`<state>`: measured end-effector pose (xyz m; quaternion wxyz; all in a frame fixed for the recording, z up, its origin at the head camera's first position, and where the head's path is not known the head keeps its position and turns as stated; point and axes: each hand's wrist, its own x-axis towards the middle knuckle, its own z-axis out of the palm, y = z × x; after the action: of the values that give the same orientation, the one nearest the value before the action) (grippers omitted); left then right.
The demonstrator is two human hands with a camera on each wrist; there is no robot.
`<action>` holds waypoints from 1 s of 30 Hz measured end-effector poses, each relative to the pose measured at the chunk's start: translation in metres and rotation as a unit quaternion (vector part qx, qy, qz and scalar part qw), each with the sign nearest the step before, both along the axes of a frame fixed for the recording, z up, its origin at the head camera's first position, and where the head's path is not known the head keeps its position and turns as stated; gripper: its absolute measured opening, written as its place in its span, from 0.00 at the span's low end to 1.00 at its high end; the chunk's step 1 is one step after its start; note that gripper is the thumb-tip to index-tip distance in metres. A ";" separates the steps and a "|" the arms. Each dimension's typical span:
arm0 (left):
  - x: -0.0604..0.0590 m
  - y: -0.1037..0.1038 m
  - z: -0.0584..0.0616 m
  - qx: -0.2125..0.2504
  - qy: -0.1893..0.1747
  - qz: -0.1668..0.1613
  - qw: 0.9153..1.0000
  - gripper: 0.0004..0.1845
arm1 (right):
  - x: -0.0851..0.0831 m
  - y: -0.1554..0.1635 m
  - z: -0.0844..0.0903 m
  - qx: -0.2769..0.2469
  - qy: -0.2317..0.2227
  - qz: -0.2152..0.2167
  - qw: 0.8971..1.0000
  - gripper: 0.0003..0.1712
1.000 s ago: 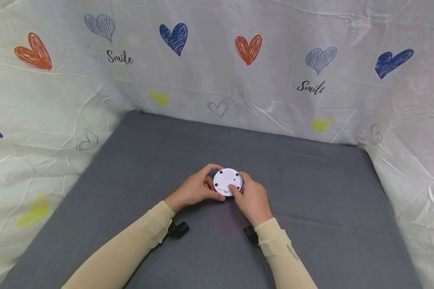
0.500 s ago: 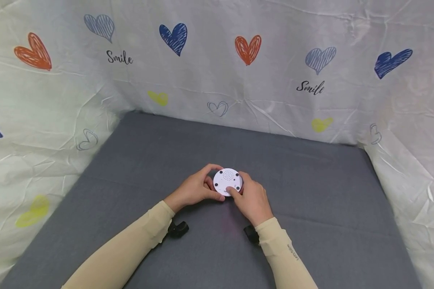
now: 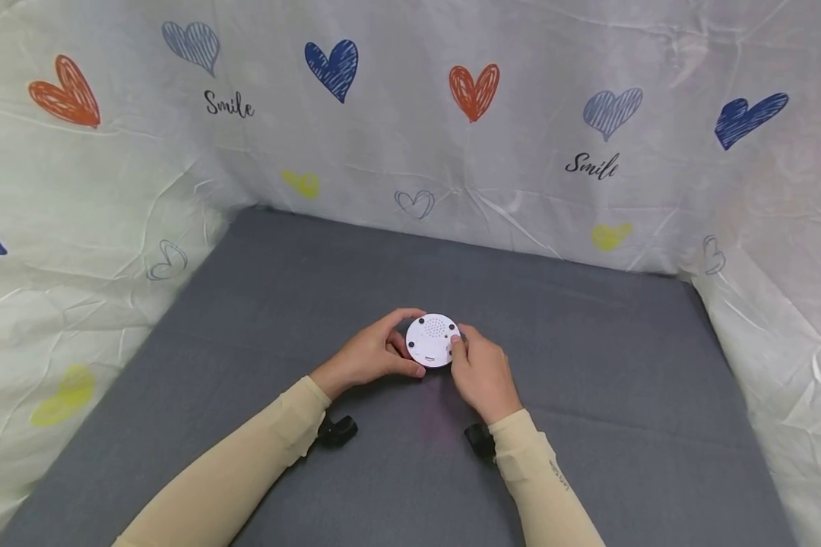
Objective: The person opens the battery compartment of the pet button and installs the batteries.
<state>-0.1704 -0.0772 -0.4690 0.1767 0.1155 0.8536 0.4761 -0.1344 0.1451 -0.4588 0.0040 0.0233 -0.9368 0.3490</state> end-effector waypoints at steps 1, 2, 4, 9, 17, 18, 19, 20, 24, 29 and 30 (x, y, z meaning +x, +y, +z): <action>0.000 0.000 0.000 0.003 -0.002 0.000 1.000 0.50 | 0.000 0.001 0.000 -0.002 0.001 -0.002 1.000 0.25; -0.001 0.001 0.000 0.005 -0.003 0.001 1.000 0.48 | -0.001 0.002 0.000 -0.003 0.002 -0.005 1.000 0.24; -0.001 0.002 0.000 0.012 -0.009 0.004 1.000 0.44 | -0.001 0.004 0.001 -0.009 0.003 -0.008 1.000 0.24; -0.002 0.004 0.002 0.041 -0.019 0.019 0.999 0.30 | -0.002 0.007 0.002 -0.024 0.014 -0.017 0.999 0.23; 0.002 0.010 0.013 0.068 -0.014 0.050 0.996 0.22 | -0.003 0.009 0.008 -0.049 0.031 -0.021 0.998 0.23; 0.004 0.011 0.015 0.072 -0.010 0.054 0.996 0.21 | -0.003 0.009 0.009 -0.051 0.031 -0.019 0.998 0.24; 0.005 0.011 0.017 0.076 -0.007 0.058 0.995 0.21 | -0.002 0.009 0.009 -0.052 0.034 -0.017 0.998 0.24; 0.006 0.012 0.018 0.077 -0.004 0.064 0.995 0.20 | -0.002 0.009 0.010 -0.055 0.038 -0.016 0.998 0.25; 0.008 0.014 0.022 0.073 0.005 0.082 0.994 0.21 | -0.001 0.010 0.012 -0.072 0.046 -0.015 0.996 0.25; 0.008 0.013 0.021 0.064 0.000 0.080 0.995 0.23 | 0.000 0.012 0.012 -0.082 0.036 -0.001 0.996 0.23; 0.008 0.013 0.020 0.062 -0.002 0.076 0.995 0.23 | 0.000 0.012 0.012 -0.081 0.032 0.004 0.996 0.24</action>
<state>-0.1620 -0.0643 -0.4485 0.1341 0.0601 0.8283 0.5406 -0.1345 0.1573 -0.4472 0.0349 0.0380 -0.9049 0.4226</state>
